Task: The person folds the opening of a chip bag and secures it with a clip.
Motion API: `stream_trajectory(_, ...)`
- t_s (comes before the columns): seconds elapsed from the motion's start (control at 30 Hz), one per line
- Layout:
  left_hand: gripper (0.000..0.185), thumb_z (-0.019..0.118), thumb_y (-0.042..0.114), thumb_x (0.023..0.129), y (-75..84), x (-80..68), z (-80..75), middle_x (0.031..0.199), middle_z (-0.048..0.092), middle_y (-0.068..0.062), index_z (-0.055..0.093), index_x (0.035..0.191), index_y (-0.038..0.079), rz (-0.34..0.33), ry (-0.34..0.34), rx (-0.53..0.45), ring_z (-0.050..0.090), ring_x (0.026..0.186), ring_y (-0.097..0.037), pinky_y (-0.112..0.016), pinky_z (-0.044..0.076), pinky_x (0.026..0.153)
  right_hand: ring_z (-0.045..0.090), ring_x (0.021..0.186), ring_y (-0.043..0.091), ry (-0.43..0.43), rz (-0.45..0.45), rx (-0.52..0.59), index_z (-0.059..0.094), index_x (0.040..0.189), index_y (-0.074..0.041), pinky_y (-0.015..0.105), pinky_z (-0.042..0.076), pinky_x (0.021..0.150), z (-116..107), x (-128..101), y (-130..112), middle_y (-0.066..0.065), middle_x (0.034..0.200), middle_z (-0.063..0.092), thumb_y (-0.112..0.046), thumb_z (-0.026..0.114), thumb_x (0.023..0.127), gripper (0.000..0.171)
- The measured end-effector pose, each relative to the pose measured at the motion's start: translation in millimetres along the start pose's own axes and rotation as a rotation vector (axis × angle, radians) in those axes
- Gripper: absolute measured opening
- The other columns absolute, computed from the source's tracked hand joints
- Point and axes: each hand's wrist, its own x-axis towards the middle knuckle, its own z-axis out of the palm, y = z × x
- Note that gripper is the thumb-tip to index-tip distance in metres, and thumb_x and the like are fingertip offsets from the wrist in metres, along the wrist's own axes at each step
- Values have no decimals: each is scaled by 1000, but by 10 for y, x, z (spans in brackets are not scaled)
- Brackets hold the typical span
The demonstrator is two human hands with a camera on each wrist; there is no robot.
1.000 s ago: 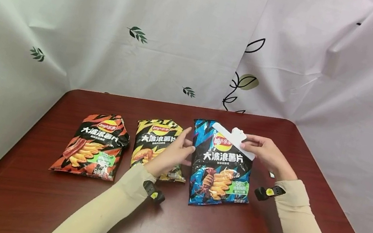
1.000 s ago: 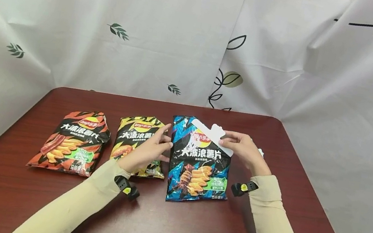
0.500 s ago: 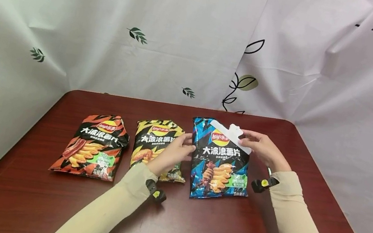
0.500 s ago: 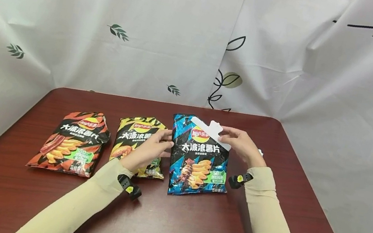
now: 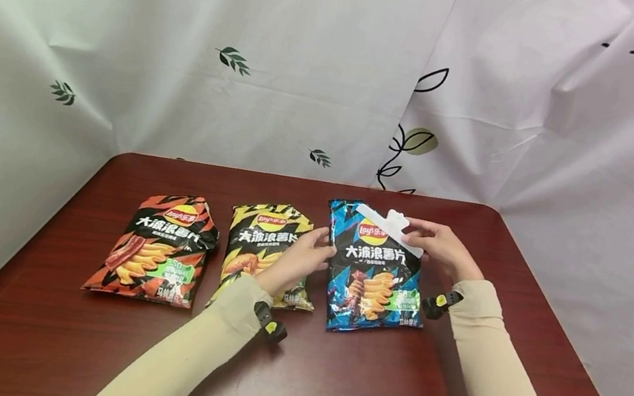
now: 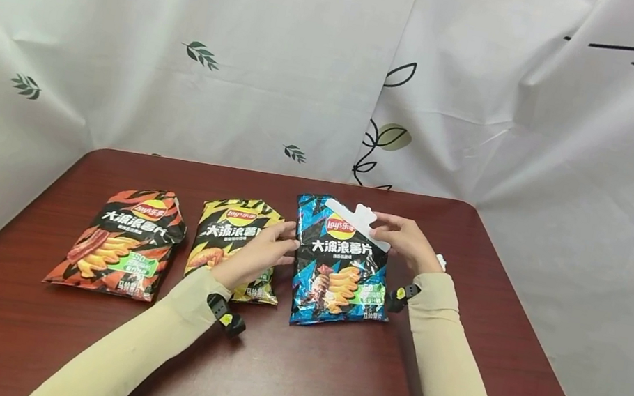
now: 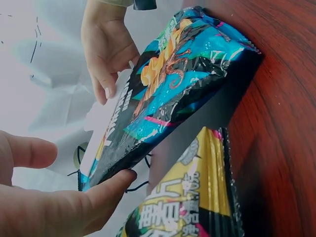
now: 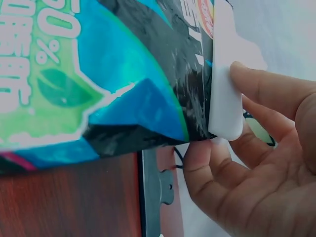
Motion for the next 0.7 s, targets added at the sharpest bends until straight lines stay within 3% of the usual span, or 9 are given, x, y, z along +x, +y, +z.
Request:
stream_trajectory(0.27, 61, 48, 9, 98, -49, 32, 36, 153, 27, -26, 20, 150, -6, 9, -15, -11, 41, 135, -37, -42, 42, 105, 54, 107, 31, -8, 28, -26, 42, 144, -3, 37, 50, 84, 6, 88, 75, 25, 131, 54, -21, 61, 94, 56)
stream_trajectory(0.53, 59, 47, 9, 99, -72, 44, 75, 156, 22, -23, 20, 150, -5, -6, -36, -31, 33, 141, -35, -43, 38, 108, 51, 110, 30, -7, 39, -29, 50, 138, -3, 31, 46, 74, 21, 135, 118, 26, 133, 54, -10, 56, 94, 45)
stream_trajectory(0.7, 60, 47, 10, 99, -96, 47, 127, 158, 20, -22, 20, 151, -5, -5, -40, -53, 27, 144, -34, -45, 33, 112, 50, 116, 33, -8, 49, -1, 50, 137, -1, 35, 45, 82, 52, 153, 159, 26, 136, 52, -8, 54, 93, 45)
